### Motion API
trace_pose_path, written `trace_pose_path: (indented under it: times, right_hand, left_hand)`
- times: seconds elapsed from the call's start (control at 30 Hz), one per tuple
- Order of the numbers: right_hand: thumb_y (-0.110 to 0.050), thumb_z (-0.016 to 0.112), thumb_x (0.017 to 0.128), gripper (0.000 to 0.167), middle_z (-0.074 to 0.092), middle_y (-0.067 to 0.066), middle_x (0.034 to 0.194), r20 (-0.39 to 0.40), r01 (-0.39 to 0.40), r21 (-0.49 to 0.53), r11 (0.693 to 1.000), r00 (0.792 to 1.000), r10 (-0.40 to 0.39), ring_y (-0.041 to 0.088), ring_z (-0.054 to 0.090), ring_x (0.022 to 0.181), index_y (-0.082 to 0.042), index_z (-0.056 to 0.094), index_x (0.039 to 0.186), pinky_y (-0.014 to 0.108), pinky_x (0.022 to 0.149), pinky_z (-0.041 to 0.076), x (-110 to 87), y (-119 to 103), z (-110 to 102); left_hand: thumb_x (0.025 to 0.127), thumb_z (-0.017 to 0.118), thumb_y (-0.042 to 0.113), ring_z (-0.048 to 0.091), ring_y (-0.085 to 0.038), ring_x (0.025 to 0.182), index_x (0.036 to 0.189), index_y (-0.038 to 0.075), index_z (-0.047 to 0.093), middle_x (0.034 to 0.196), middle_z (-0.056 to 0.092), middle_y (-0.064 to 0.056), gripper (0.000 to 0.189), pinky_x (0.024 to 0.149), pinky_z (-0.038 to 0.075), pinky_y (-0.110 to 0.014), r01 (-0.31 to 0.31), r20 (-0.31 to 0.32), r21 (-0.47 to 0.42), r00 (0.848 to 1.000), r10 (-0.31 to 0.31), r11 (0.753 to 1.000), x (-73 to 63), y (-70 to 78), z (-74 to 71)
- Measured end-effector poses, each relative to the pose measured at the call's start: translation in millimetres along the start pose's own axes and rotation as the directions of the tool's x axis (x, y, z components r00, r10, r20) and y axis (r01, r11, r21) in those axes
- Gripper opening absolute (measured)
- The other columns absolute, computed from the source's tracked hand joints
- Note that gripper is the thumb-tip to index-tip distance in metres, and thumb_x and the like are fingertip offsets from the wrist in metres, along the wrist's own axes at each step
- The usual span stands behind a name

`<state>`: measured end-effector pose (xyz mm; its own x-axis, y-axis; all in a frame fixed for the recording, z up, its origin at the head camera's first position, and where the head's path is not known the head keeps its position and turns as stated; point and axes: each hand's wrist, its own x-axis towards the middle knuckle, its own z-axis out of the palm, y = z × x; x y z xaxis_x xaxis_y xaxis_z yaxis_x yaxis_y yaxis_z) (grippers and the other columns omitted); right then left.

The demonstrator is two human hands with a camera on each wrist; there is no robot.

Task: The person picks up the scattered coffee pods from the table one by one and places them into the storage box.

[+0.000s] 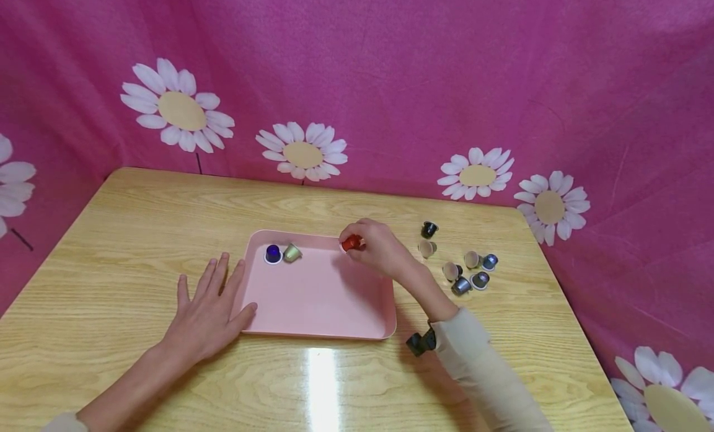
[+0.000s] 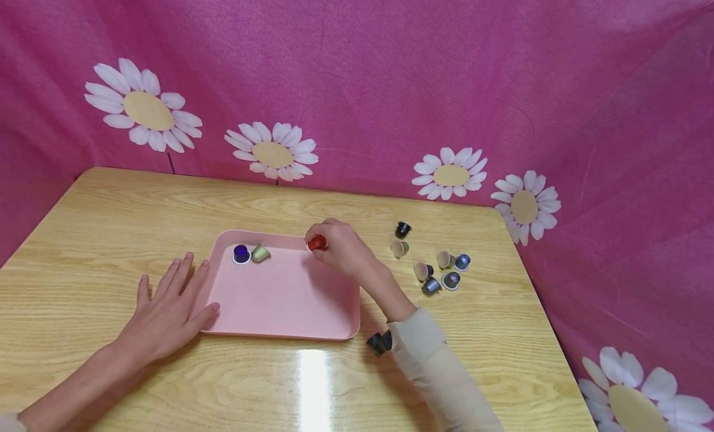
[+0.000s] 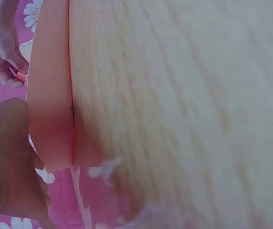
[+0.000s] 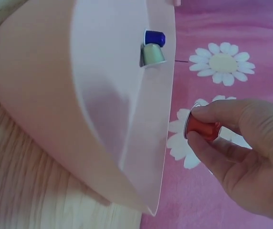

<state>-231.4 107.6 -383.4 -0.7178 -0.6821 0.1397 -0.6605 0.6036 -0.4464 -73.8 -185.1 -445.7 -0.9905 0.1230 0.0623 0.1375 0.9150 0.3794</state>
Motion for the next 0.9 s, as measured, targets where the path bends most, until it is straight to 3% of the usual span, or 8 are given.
trace_pose_path:
  times: [0.9]
  right_hand:
    - [-0.001, 0.077, 0.086, 0.021, 0.068, 0.008, 0.100, 0.101, 0.048, 0.028, 0.998, 0.994, -0.050, 0.021, 0.061, 0.094, -0.004, 0.072, 0.106, 0.029, 0.082, 0.051, 28.4, -15, 31]
  left_hand:
    - [0.100, 0.049, 0.050, 0.007, -0.047, 0.147, 0.158, 0.002, 0.022, 0.162, 0.007, -0.028, 0.080, 0.105, -0.005, -0.075, 0.002, 0.013, -0.004, 1.000, -0.002, 1.000, 0.6, -0.6, 0.1]
